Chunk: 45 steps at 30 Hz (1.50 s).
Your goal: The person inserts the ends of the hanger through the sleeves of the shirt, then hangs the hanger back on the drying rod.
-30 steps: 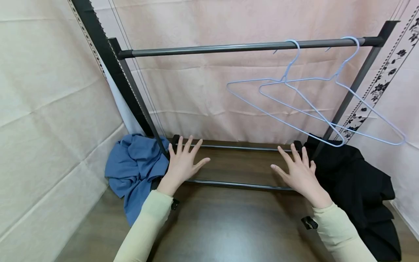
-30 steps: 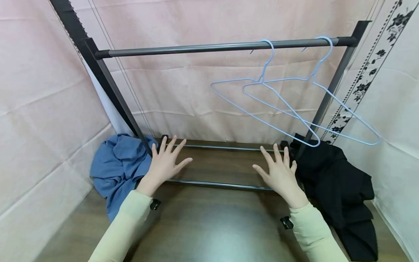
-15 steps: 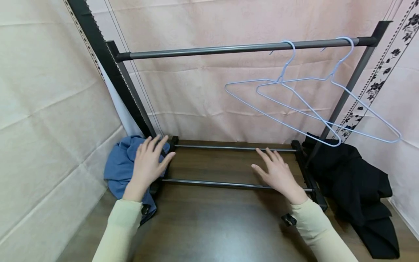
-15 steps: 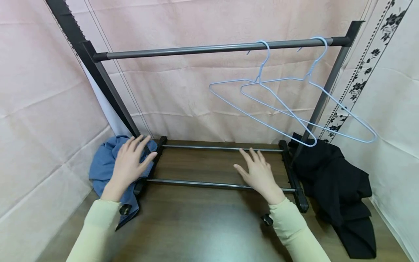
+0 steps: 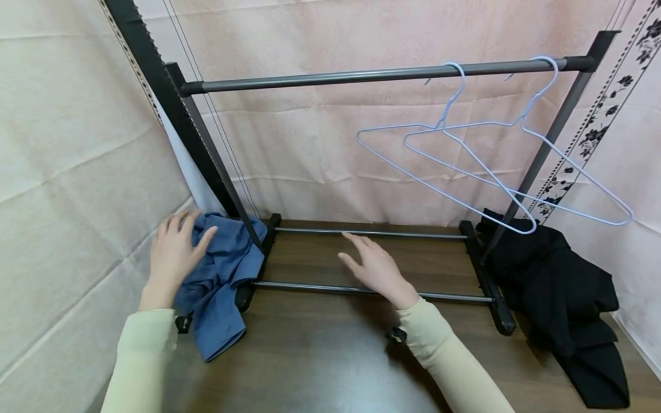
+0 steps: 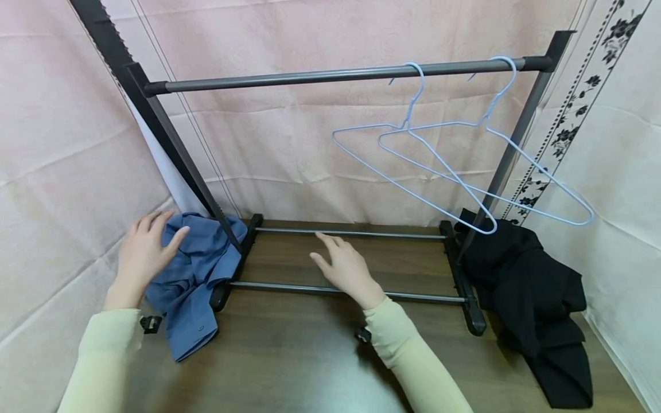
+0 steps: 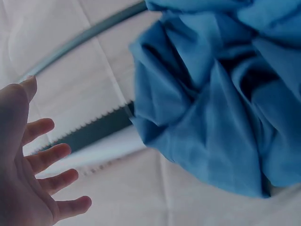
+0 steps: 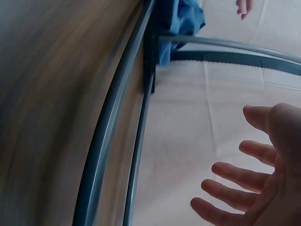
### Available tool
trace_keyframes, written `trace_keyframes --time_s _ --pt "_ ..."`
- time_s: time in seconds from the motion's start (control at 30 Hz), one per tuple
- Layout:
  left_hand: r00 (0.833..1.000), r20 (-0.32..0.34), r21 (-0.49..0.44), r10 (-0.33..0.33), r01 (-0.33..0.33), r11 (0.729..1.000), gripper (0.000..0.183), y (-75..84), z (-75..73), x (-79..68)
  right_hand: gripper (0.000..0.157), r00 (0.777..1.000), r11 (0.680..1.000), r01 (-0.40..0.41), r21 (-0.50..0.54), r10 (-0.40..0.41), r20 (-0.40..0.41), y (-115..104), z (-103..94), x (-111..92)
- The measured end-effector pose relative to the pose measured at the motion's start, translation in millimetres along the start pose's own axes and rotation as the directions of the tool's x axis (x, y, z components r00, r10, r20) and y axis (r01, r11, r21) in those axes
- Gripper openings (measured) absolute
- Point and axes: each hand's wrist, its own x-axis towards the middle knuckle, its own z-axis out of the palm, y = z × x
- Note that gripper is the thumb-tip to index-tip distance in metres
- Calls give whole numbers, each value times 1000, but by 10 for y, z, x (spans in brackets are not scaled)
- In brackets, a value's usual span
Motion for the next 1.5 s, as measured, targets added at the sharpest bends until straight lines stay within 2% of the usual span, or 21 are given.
trace_keyframes --time_s 0.23,0.43,0.63,0.77,0.9,1.03,1.3,1.4,1.5 --pt "990 68 -18 -122 124 992 71 -301 -15 20 54 998 995 37 97 -42 55 -404 286 177" --pt "973 142 -15 -181 185 983 76 -495 83 41 52 991 983 70 169 -88 101 -635 533 203" --pt "946 232 -49 -229 246 968 83 -641 176 117 51 967 963 90 252 -145 209 -895 794 103" --pt "931 277 -44 -239 260 965 87 -685 220 186 52 948 949 110 294 -189 257 -1026 972 84" --pt "919 317 -41 -236 262 964 92 -711 310 227 53 927 929 69 364 -195 321 -1066 1173 72" --pt "896 372 -55 -241 281 958 96 -759 426 238 58 910 910 -17 415 -158 384 -1049 1325 57" --pt "853 455 -104 -256 336 936 107 -798 628 249 62 906 894 -110 434 -89 414 -1015 1393 116" --pt "846 469 -144 -255 358 923 108 -816 688 239 62 906 893 -123 433 -78 417 -979 1415 137" --pt "847 464 -162 -259 369 915 105 -847 747 215 61 905 879 -155 451 -57 421 -923 1439 165"
